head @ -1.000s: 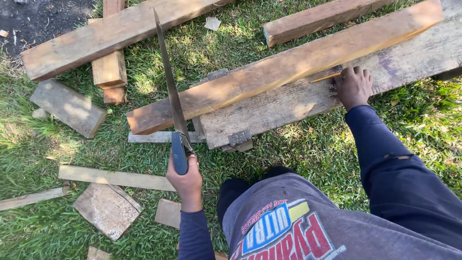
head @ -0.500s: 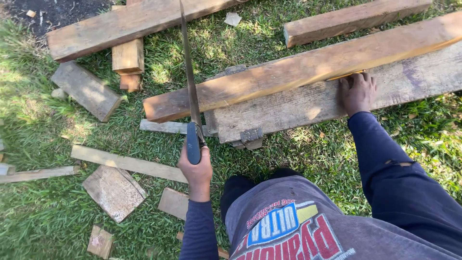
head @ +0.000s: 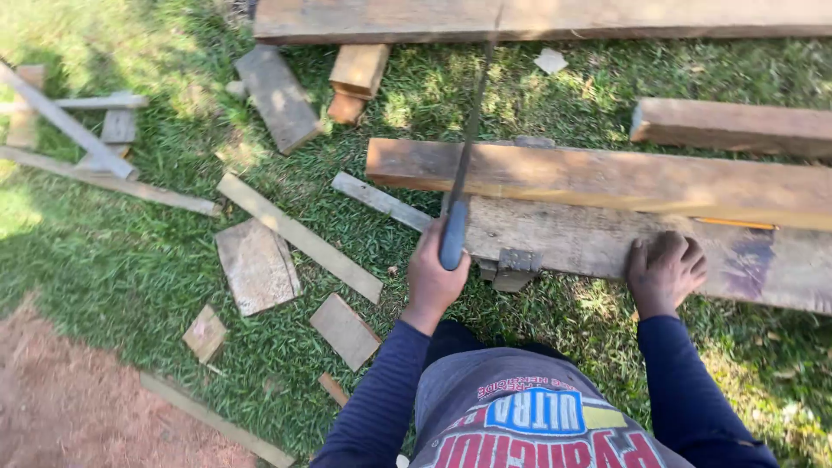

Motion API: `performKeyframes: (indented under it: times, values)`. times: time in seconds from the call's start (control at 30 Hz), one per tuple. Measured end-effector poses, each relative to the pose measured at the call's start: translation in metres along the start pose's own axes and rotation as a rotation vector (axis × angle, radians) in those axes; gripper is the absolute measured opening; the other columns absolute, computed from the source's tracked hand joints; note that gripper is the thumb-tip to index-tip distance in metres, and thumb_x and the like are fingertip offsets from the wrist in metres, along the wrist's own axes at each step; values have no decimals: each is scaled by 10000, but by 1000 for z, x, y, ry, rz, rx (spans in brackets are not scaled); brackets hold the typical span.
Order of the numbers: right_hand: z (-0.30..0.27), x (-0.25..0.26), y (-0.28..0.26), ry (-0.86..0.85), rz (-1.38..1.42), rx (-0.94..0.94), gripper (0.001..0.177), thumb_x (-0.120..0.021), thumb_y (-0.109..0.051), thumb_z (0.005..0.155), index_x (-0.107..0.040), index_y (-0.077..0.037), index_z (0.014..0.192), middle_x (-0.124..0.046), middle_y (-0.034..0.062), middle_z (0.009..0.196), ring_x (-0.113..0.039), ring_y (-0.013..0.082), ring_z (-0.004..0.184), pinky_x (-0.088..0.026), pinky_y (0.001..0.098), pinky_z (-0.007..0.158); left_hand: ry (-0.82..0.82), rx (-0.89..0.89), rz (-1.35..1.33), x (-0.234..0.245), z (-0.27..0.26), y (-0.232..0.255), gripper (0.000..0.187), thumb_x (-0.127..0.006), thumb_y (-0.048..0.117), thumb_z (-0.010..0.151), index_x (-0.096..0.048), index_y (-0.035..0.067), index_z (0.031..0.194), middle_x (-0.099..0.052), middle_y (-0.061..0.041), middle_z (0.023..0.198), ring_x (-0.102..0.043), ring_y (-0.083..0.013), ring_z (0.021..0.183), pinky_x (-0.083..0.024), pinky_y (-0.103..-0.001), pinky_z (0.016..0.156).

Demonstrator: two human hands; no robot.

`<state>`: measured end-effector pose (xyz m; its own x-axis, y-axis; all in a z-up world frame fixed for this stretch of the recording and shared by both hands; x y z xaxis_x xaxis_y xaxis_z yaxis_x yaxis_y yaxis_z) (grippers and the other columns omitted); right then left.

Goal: Sawing a piece of timber with a hand saw.

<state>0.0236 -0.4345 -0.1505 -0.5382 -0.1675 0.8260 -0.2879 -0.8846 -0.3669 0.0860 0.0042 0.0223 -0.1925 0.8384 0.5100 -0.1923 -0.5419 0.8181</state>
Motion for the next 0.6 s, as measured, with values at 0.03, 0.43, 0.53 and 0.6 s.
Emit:
performKeyframes:
  times: [0.03, 0.43, 0.53, 0.6]
  values:
    - [1, -3, -2, -22, -36, -25, 509, -689, -431, 1015, -568, -42, 1320, -506, 242, 1374, -430, 450, 1324, -297, 593, 1112, -30, -57, 65, -5, -1, 4, 616, -749, 154, 807, -578, 13, 1381, -658, -231, 1317, -674, -412, 1177, -556, -454, 972]
    - [1, 1, -7, -51, -123, -75, 505, -638, -490, 1024, -596, -59, 1283, -526, 217, 1398, -445, 435, 1338, -276, 580, 1144, -182, -76, 232, -52, -22, 4, 813, -802, 232, 742, -456, 16, 1446, -509, -192, 1490, -663, -397, 1166, -569, -451, 906]
    - [3, -2, -6, -77, -122, -88, 518, -620, -499, 1018, -592, -52, 1278, -525, 223, 1399, -449, 439, 1327, -276, 583, 1141, -218, -107, 296, -67, -25, 5, 852, -821, 240, 723, -432, 5, 1445, -479, -191, 1521, -676, -391, 1114, -571, -454, 877]
    - [3, -3, -5, -71, -129, -92, 525, -611, -503, 1019, -587, -50, 1282, -524, 223, 1404, -449, 438, 1329, -276, 582, 1145, -264, -118, 325, -75, -27, 6, 857, -826, 247, 729, -422, -4, 1443, -460, -195, 1535, -684, -390, 1085, -574, -453, 859]
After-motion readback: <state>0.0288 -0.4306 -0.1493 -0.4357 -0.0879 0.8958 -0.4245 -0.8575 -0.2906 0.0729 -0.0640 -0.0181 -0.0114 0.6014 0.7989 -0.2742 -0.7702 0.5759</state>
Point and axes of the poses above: each hand's wrist, its own z-axis towards the middle knuckle, its own x-axis out of the back of the hand, y = z × x, the point moved 9 cm from there along z, towards the middle knuckle
